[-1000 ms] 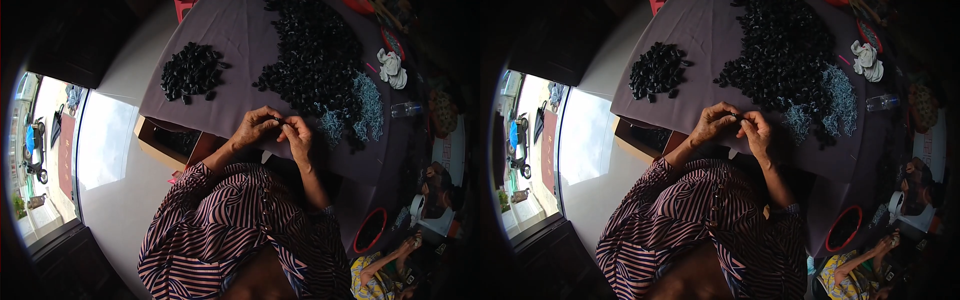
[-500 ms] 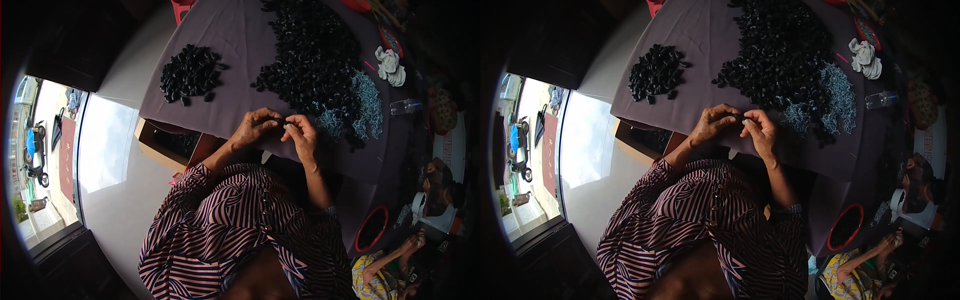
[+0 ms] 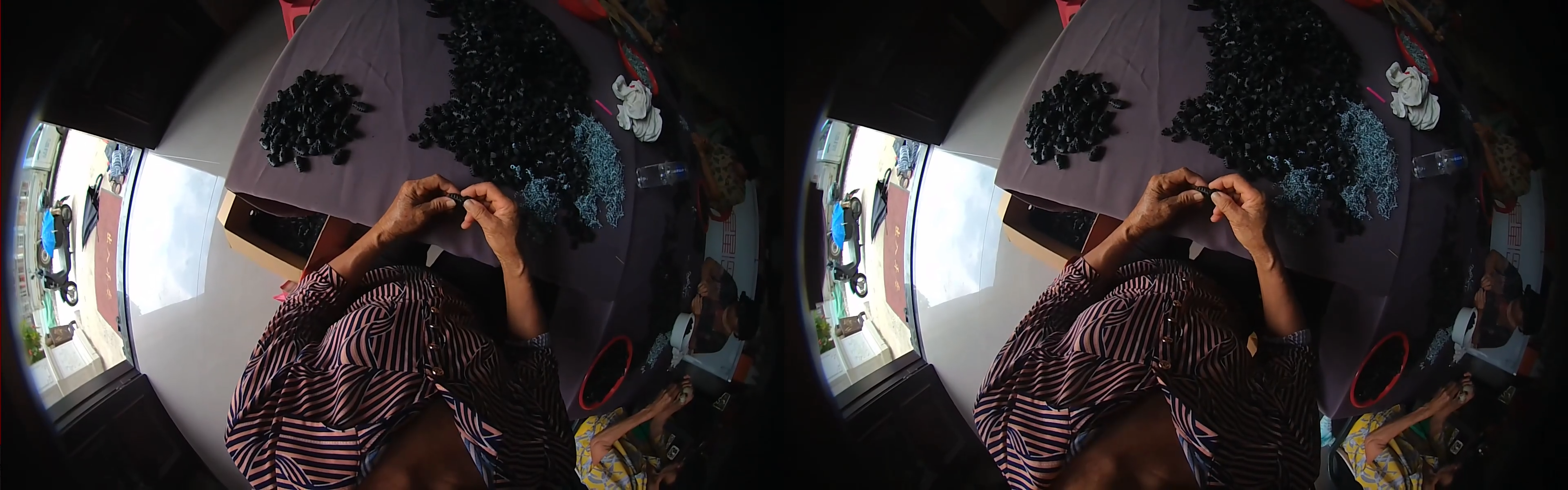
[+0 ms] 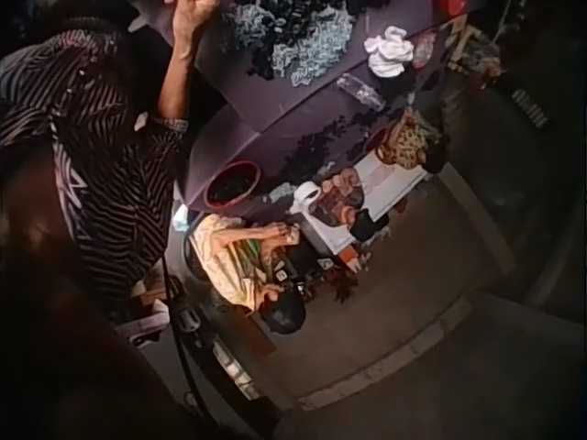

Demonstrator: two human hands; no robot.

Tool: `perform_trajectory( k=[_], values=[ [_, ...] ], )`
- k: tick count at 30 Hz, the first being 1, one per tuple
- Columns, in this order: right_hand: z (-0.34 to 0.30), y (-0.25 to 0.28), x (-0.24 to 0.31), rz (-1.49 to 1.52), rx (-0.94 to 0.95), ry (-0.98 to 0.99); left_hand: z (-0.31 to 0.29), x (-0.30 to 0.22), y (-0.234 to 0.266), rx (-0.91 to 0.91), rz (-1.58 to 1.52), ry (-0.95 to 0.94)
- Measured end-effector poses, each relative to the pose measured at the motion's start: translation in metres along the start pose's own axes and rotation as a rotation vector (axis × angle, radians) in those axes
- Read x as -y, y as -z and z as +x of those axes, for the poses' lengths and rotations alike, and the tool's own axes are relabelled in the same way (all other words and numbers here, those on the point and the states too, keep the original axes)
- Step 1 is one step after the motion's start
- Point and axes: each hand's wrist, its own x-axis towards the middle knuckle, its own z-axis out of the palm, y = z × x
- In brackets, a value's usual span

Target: Sorting small black plastic components on a table.

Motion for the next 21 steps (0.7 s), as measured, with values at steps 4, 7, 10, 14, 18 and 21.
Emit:
perform_trajectory(
  k=[4,7,10,14,18,21],
  values=[
    [0.0,0.003,-0.003,-0.025,0.019,-0.005,0.0,-0.002,0.001,-0.011,0.033,0.014],
    [0.0,0.002,-0.003,0.001,0.011,-0.014,0.001,0.0,0.003,-0.007,0.01,0.016],
    [0.0,-0.001,-0.002,0.014,-0.018,-0.035,0.0,-0.003,0.002,-0.017,-0.025,-0.007],
    [0.001,-0.002,0.0,0.092,-0.046,-0.021,0.001,-0.002,0.007,-0.023,-0.093,0.056],
    [0.0,-0.001,0.002,0.161,-0.05,0.007,0.001,0.0,0.009,0.013,-0.22,0.09],
    [-0.002,-0.004,0.004,0.191,-0.023,0.004,0.001,0.002,0.011,0.048,-0.285,0.094]
  ],
)
